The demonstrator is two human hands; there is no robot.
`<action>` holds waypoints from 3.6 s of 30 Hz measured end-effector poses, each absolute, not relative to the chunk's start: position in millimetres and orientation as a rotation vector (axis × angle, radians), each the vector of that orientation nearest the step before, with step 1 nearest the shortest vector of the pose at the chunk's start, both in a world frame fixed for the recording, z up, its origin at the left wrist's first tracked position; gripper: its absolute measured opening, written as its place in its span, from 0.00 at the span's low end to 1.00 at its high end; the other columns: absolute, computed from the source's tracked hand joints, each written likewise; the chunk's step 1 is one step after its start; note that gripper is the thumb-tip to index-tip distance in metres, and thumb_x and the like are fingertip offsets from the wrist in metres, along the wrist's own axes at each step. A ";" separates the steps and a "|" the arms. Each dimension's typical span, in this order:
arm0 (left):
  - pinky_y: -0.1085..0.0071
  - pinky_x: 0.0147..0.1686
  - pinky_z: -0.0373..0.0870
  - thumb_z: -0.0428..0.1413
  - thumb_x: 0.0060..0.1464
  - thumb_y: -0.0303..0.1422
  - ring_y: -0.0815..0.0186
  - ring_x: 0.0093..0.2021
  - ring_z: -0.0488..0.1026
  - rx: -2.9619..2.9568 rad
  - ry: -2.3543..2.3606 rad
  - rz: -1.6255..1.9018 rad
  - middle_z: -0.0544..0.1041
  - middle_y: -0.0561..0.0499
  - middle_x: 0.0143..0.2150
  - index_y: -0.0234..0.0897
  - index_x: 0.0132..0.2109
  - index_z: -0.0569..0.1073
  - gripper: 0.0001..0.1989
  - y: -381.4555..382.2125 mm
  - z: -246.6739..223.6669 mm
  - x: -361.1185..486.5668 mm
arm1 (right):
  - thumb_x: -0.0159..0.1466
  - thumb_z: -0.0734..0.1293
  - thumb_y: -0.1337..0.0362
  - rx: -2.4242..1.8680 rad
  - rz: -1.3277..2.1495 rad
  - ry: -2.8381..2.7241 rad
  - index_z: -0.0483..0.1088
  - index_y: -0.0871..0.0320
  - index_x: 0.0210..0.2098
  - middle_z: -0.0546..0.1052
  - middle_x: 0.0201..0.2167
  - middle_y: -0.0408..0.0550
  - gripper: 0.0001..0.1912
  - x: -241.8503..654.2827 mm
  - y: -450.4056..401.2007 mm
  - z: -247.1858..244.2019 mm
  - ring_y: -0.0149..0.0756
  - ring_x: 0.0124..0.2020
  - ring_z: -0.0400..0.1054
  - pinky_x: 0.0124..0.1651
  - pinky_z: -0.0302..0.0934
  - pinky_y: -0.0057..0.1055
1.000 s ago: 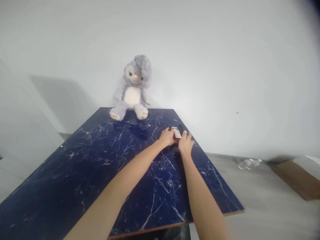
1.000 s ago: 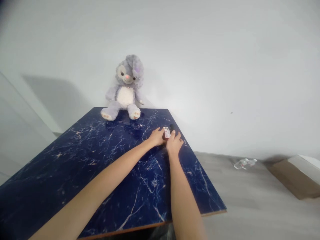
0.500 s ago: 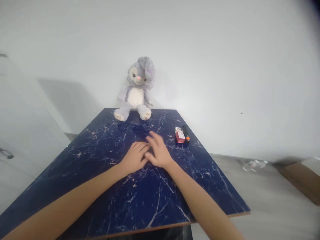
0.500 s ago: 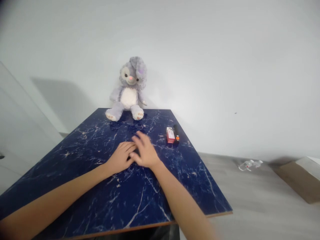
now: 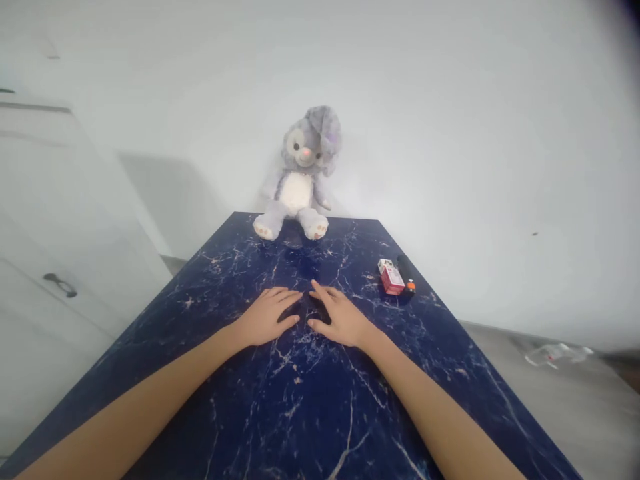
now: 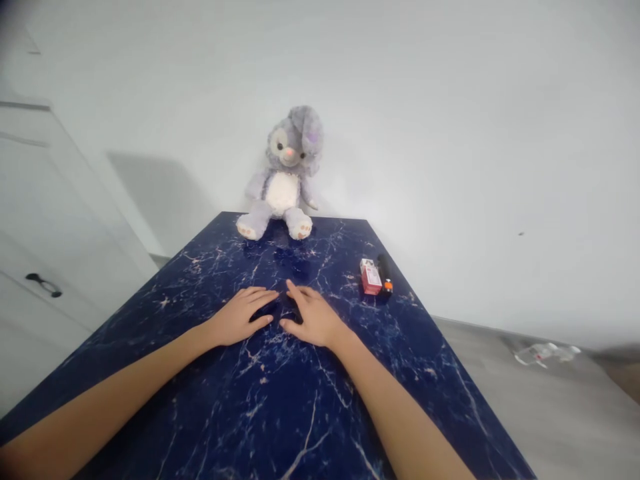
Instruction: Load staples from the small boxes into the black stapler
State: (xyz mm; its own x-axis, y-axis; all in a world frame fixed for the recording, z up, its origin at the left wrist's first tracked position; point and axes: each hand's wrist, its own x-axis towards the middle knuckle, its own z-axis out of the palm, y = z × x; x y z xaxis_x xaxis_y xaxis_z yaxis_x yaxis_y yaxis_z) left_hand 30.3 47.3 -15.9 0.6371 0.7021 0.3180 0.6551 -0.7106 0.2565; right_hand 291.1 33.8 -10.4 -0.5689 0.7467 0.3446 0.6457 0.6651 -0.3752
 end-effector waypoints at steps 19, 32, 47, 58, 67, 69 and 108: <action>0.49 0.61 0.63 0.51 0.66 0.43 0.51 0.64 0.65 2.782 1.145 0.614 0.69 0.43 0.65 0.44 0.63 0.70 0.22 46.8 -16.3 30.4 | 0.69 0.63 0.49 -1.191 0.281 -2.496 0.63 0.61 0.66 0.62 0.68 0.55 0.33 299.0 38.1 -14.3 0.52 0.70 0.52 0.71 0.49 0.52; 0.49 0.61 0.63 0.51 0.66 0.43 0.51 0.64 0.65 2.774 1.154 0.606 0.70 0.43 0.65 0.42 0.63 0.70 0.22 47.8 -17.2 30.6 | 0.68 0.63 0.48 -1.171 0.295 -2.476 0.62 0.59 0.67 0.63 0.68 0.55 0.33 300.4 40.0 -17.2 0.53 0.70 0.53 0.70 0.50 0.53; 0.59 0.47 0.70 0.48 0.66 0.32 0.61 0.42 0.73 2.724 0.991 1.013 0.79 0.47 0.40 0.39 0.42 0.75 0.11 33.0 1.8 37.6 | 0.70 0.63 0.56 -1.046 0.174 -2.316 0.75 0.54 0.54 0.75 0.58 0.52 0.18 300.2 34.9 -9.9 0.47 0.61 0.65 0.65 0.59 0.51; 0.57 0.45 0.71 0.51 0.65 0.38 0.58 0.40 0.74 2.814 0.897 0.772 0.79 0.46 0.36 0.40 0.40 0.78 0.12 34.3 -5.1 47.2 | 0.67 0.62 0.58 -1.523 -0.455 -1.549 0.77 0.55 0.48 0.75 0.55 0.55 0.16 374.6 55.3 -5.3 0.48 0.57 0.66 0.63 0.57 0.51; 0.43 0.68 0.54 0.49 0.66 0.47 0.49 0.69 0.60 2.746 0.991 0.579 0.66 0.43 0.69 0.43 0.65 0.68 0.26 36.5 -11.5 45.2 | 0.65 0.60 0.49 -1.889 -0.269 -1.240 0.65 0.63 0.64 0.63 0.65 0.65 0.34 420.7 61.5 -9.8 0.58 0.65 0.58 0.66 0.53 0.52; 0.45 0.68 0.54 0.47 0.67 0.47 0.51 0.69 0.60 2.737 0.996 0.558 0.66 0.44 0.68 0.44 0.63 0.70 0.24 37.8 -12.4 44.9 | 0.65 0.60 0.48 -1.961 -0.076 -1.204 0.55 0.66 0.69 0.67 0.63 0.67 0.40 430.7 64.3 -11.8 0.59 0.63 0.62 0.63 0.56 0.51; 0.59 0.55 0.67 0.51 0.67 0.35 0.60 0.51 0.72 2.771 0.721 0.638 0.78 0.48 0.53 0.42 0.51 0.77 0.12 4.9 -0.9 40.0 | 0.65 0.65 0.55 -1.645 0.350 -1.526 0.68 0.55 0.55 0.80 0.47 0.50 0.21 259.7 90.2 -12.3 0.44 0.47 0.76 0.53 0.66 0.40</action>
